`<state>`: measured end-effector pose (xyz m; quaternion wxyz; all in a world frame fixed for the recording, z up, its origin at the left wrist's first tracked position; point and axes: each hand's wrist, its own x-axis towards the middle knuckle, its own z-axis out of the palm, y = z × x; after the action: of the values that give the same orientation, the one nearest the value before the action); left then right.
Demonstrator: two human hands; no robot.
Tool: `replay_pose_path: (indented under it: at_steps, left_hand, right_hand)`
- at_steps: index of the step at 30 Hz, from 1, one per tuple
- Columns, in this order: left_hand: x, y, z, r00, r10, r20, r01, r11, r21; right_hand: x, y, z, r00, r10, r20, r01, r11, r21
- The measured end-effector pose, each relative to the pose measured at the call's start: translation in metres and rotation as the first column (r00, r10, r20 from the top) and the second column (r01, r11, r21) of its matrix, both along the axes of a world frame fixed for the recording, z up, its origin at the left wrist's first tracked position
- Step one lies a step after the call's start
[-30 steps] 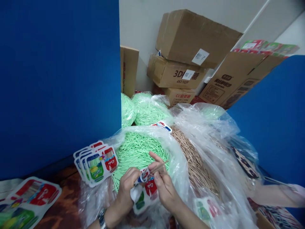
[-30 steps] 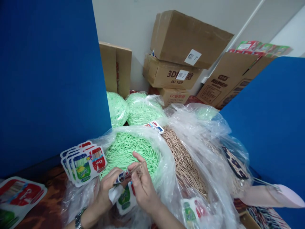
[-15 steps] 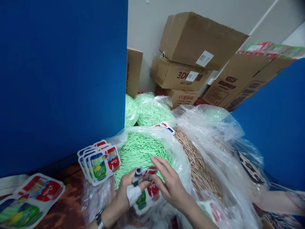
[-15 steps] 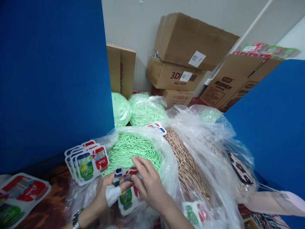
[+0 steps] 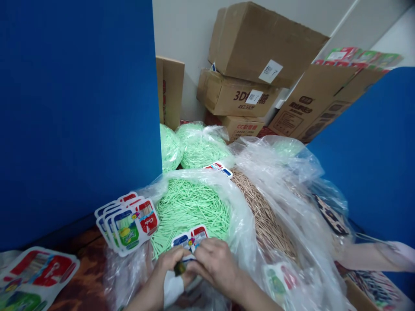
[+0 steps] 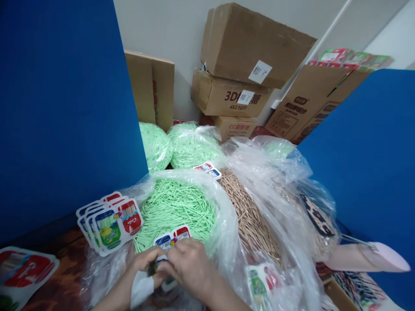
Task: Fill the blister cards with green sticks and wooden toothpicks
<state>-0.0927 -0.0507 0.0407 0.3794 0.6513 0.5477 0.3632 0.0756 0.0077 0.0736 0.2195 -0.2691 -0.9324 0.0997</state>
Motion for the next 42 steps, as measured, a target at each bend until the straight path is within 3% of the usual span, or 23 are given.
replay_pose_path:
  at_steps: [2, 4, 6, 8, 10, 11, 13, 16, 18, 22, 32, 38, 42]
  left_hand:
    - [-0.003, 0.001, -0.003, 0.996, -0.055, -0.067, 0.058, 0.997, 0.05]
    - [-0.007, 0.001, -0.01, 0.993, -0.038, -0.109, 0.047, 0.996, 0.08]
    - [-0.008, 0.001, -0.016, 0.995, 0.024, -0.098, -0.016, 0.997, 0.076]
    - [-0.007, 0.0, -0.019, 0.997, 0.061, -0.038, -0.06, 0.997, 0.044]
    - [-0.004, 0.0, -0.019, 0.998, 0.065, 0.015, -0.065, 0.997, 0.03]
    - [-0.002, 0.0, -0.018, 0.998, 0.062, 0.031, -0.064, 0.997, 0.038]
    - [0.002, 0.0, -0.015, 0.997, 0.057, 0.058, -0.061, 0.996, 0.064]
    - [0.008, 0.0, -0.012, 0.992, 0.055, 0.117, -0.063, 0.996, 0.059]
    - [0.011, 0.0, -0.011, 0.988, 0.054, 0.142, -0.06, 0.997, 0.044]
    - [0.014, -0.001, -0.014, 0.987, 0.07, 0.146, -0.076, 0.996, 0.036]
    - [0.016, -0.003, -0.021, 0.986, 0.08, 0.146, -0.086, 0.996, 0.036]
    - [0.019, 0.0, -0.015, 0.982, 0.102, 0.159, -0.109, 0.994, 0.031]
    - [0.018, 0.0, -0.014, 0.975, 0.121, 0.185, -0.129, 0.991, 0.029]
  right_hand:
    - [-0.003, -0.004, 0.003, 0.999, 0.007, 0.045, -0.009, 0.999, 0.052]
    - [-0.002, -0.005, 0.01, 0.997, 0.041, 0.069, -0.042, 0.999, 0.009]
    - [0.004, -0.001, 0.019, 0.99, 0.133, 0.042, -0.124, 0.978, -0.166]
    - [0.015, 0.014, 0.024, 0.984, 0.17, -0.055, -0.178, 0.907, -0.381]
    - [0.029, 0.036, 0.02, 0.994, 0.018, -0.107, -0.068, 0.873, -0.484]
    - [0.035, 0.049, 0.015, 0.989, -0.137, -0.056, 0.096, 0.879, -0.466]
    - [0.042, 0.073, 0.0, 0.925, -0.317, 0.21, 0.372, 0.868, -0.328]
    - [0.038, 0.095, -0.021, 0.733, -0.42, 0.535, 0.543, 0.835, -0.087]
    - [0.029, 0.099, -0.029, 0.687, -0.438, 0.58, 0.553, 0.833, -0.025]
    - [0.015, 0.095, -0.031, 0.698, -0.413, 0.585, 0.516, 0.856, -0.01]
    - [0.016, 0.099, -0.044, 0.682, -0.436, 0.587, 0.532, 0.847, 0.01]
    - [0.017, 0.102, -0.056, 0.726, -0.446, 0.523, 0.541, 0.84, -0.036]
    - [0.028, 0.107, -0.052, 0.782, -0.465, 0.415, 0.554, 0.823, -0.123]
